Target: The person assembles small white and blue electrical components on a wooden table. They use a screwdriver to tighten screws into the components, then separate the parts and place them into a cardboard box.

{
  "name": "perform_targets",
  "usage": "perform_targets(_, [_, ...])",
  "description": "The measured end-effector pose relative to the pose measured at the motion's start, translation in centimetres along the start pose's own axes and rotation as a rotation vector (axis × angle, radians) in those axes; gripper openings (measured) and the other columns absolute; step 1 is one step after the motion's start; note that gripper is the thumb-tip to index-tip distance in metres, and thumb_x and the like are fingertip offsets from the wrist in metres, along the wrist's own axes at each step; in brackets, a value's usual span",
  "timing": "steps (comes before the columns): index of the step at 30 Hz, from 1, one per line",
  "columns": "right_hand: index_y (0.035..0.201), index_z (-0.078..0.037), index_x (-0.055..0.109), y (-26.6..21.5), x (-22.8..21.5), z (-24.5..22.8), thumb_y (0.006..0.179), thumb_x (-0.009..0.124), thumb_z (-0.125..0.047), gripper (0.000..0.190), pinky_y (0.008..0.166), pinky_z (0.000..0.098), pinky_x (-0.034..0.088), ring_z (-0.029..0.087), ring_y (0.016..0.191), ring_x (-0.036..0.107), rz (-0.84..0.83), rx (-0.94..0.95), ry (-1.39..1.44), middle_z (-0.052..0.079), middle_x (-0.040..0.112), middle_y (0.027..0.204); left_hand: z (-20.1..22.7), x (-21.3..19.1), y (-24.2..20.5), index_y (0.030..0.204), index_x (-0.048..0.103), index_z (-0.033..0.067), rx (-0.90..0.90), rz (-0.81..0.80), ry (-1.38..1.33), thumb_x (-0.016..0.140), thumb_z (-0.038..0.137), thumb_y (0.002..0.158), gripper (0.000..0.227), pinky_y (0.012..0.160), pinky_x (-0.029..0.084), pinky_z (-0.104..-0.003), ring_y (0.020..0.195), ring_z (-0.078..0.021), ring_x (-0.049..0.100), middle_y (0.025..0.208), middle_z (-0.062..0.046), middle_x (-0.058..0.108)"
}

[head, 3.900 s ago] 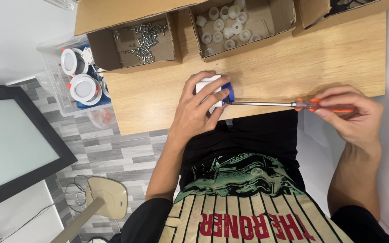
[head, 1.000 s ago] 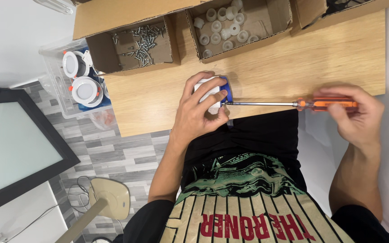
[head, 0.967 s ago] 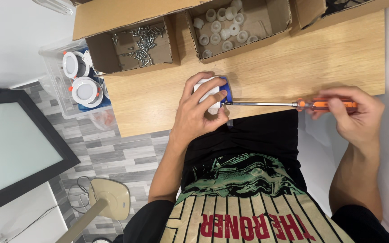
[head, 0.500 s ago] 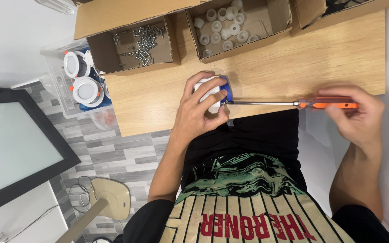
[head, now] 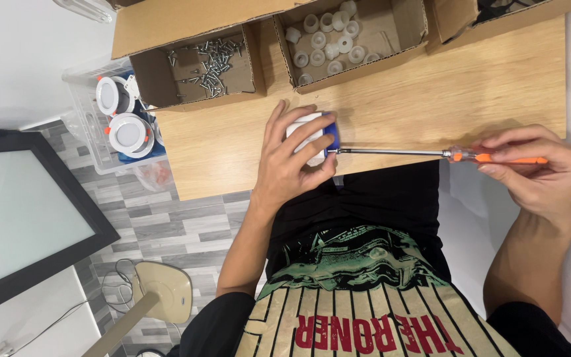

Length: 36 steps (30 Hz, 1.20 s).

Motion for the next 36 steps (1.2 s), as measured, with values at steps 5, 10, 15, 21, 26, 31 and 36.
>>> perform_targets(5, [0.112,0.002,0.068,-0.4,-0.4,0.3,0.09,0.084,0.006,0.028,0.115,0.0547,0.075,0.039,0.115,0.077,0.017,-0.03,0.027,0.023,0.067,0.122,0.4,-0.3,-0.4,0.105,0.071,0.0149,0.06,0.022,0.047,0.082,0.017,0.101,0.012,0.124,0.035,-0.074,0.127,-0.0401,0.07,0.13,-0.004,0.078])
perform_targets(10, [0.111,0.004,0.067,-1.1,-1.1,1.3,0.092,0.083,0.005,0.026,0.114,0.0539,0.075,0.039,0.111,0.076,0.074,0.015,0.022,0.027,0.066,0.124,-0.6,-1.0,-2.0,0.108,0.078,0.0159,0.096,0.094,0.052,0.091,0.017,0.094,0.019,0.119,0.044,-0.059,0.128,-0.0306,0.066,0.123,-0.001,0.081])
perform_targets(15, [0.118,0.011,0.068,0.4,0.2,-0.7,0.102,0.085,0.016,0.025,0.113,0.0488,0.071,0.041,0.115,0.075,0.164,0.067,-0.078,0.033,0.066,0.131,-0.9,-7.5,1.3,0.102,0.071,0.0098,0.048,0.233,0.197,0.077,0.0,0.1,0.011,0.097,0.054,-0.046,0.113,-0.0366,0.073,0.111,-0.007,0.079])
perform_targets(21, [0.118,0.015,0.075,2.9,1.8,-2.4,0.107,0.089,0.02,0.019,0.113,0.0449,0.062,0.04,0.12,0.073,0.13,-0.035,-0.246,0.032,0.07,0.126,-3.2,-11.7,2.7,0.099,0.077,0.0039,-0.022,0.402,0.425,0.093,-0.001,0.096,0.017,0.095,0.052,-0.045,0.101,-0.0352,0.065,0.105,-0.01,0.076])
perform_targets(26, [0.125,0.018,0.074,3.5,2.4,-2.6,0.105,0.094,0.017,0.028,0.11,0.0439,0.062,0.041,0.12,0.073,0.136,-0.044,-0.313,0.033,0.07,0.13,-2.4,-11.6,2.6,0.092,0.072,0.0038,-0.007,0.398,0.401,0.095,0.005,0.095,0.023,0.092,0.05,-0.045,0.095,-0.0322,0.062,0.1,-0.011,0.072])
perform_targets(31, [0.124,0.016,0.082,4.9,4.3,-4.8,0.108,0.093,0.02,0.02,0.081,0.0329,0.063,0.033,0.111,0.074,0.063,-0.092,-0.422,0.03,0.075,0.125,-0.6,-5.5,1.5,0.122,0.075,0.0085,0.074,-0.075,0.149,0.088,0.039,0.1,0.04,0.106,0.053,-0.044,0.119,-0.028,0.068,0.128,-0.012,0.075])
perform_targets(36, [0.122,0.012,0.084,6.0,5.0,-5.2,0.11,0.093,0.017,0.015,0.09,0.0354,0.062,0.031,0.11,0.074,0.013,-0.172,-0.506,0.024,0.075,0.126,0.1,-3.3,1.1,0.152,0.054,0.0109,-0.057,-0.271,0.123,0.078,0.049,0.105,0.065,0.12,0.05,-0.051,0.142,-0.0346,0.059,0.154,-0.015,0.06])
Point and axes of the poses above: each hand's wrist, its own y-axis towards the middle knuckle, its own x-axis out of the palm, z = x × y, the point moved 6 cm from there along y, towards the middle knuckle
